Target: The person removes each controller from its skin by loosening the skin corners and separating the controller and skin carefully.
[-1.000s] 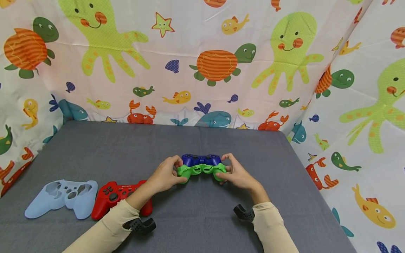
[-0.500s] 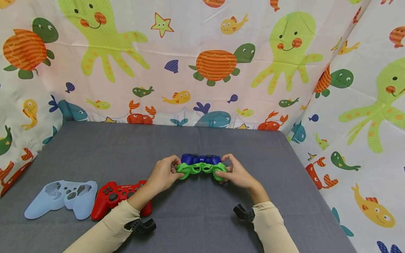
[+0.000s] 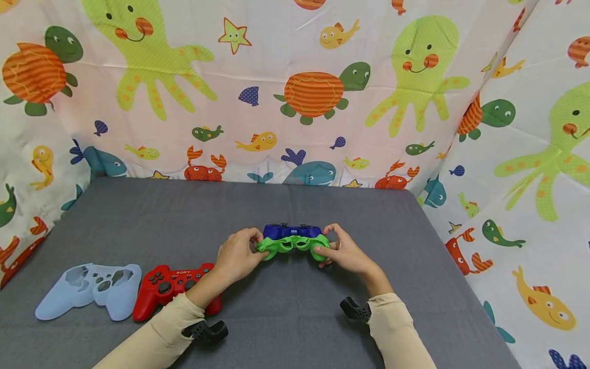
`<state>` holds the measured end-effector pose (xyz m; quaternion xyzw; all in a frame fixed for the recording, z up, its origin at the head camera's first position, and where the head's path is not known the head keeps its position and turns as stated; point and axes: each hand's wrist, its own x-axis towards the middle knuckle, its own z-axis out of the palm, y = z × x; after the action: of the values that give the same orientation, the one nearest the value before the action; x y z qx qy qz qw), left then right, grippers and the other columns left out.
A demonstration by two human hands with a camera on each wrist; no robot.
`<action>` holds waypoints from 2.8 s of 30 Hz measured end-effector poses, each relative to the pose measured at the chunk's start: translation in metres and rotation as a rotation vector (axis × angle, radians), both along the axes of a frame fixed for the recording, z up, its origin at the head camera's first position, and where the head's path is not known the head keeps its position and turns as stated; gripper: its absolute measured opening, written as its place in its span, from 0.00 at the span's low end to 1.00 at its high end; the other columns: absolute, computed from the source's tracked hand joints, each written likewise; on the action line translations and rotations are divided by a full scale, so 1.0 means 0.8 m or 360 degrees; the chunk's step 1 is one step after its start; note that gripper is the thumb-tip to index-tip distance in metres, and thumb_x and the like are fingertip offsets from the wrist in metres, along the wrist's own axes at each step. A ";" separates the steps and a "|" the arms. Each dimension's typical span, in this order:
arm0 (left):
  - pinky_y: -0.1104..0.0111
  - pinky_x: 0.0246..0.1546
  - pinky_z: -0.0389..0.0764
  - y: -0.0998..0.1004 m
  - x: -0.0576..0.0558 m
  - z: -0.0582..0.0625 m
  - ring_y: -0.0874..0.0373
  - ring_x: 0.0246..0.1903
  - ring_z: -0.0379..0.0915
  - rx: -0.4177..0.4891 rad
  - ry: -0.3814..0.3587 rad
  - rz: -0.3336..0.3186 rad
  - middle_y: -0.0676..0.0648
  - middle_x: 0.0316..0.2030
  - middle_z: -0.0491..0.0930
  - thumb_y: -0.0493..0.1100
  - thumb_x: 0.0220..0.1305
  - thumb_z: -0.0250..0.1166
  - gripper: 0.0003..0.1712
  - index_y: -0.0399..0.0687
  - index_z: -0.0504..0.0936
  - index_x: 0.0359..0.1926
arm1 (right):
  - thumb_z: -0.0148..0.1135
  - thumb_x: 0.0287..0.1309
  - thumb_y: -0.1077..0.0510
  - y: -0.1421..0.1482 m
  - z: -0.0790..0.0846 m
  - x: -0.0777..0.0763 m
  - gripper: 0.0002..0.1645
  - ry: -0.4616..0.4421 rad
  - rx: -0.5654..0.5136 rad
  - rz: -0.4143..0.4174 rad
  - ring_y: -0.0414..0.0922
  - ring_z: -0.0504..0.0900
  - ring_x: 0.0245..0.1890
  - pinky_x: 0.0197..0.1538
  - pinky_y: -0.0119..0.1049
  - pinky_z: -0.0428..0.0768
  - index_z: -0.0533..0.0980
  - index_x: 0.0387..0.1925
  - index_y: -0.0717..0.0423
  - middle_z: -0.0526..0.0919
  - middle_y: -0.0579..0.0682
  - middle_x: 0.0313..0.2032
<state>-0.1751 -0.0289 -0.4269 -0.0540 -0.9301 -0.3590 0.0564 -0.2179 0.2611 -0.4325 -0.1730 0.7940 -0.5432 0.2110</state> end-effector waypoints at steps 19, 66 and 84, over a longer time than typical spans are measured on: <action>0.69 0.21 0.62 0.004 0.007 -0.003 0.63 0.20 0.63 -0.0022 0.0156 -0.0057 0.56 0.22 0.72 0.37 0.48 0.76 0.15 0.57 0.76 0.26 | 0.59 0.70 0.61 -0.004 -0.001 0.001 0.24 0.0014 0.0012 0.0051 0.47 0.89 0.28 0.38 0.41 0.86 0.54 0.54 0.63 0.86 0.54 0.29; 0.71 0.26 0.73 0.022 0.018 0.005 0.68 0.25 0.72 0.0130 -0.0114 -0.0362 0.51 0.45 0.84 0.48 0.58 0.76 0.22 0.56 0.83 0.54 | 0.62 0.68 0.60 -0.002 -0.009 -0.002 0.27 0.0127 0.0113 0.0004 0.52 0.89 0.27 0.37 0.41 0.86 0.57 0.56 0.65 0.85 0.63 0.23; 0.69 0.17 0.72 0.013 0.017 0.019 0.66 0.18 0.73 0.0316 -0.0101 -0.0379 0.50 0.57 0.84 0.47 0.66 0.69 0.24 0.55 0.80 0.62 | 0.59 0.70 0.61 0.008 -0.011 -0.005 0.25 0.0070 0.0011 0.0078 0.48 0.89 0.27 0.38 0.42 0.86 0.57 0.57 0.66 0.87 0.50 0.26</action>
<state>-0.1614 -0.0184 -0.4116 -0.1466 -0.8784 -0.4547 -0.0109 -0.2216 0.2675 -0.4410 -0.2035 0.7959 -0.5311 0.2075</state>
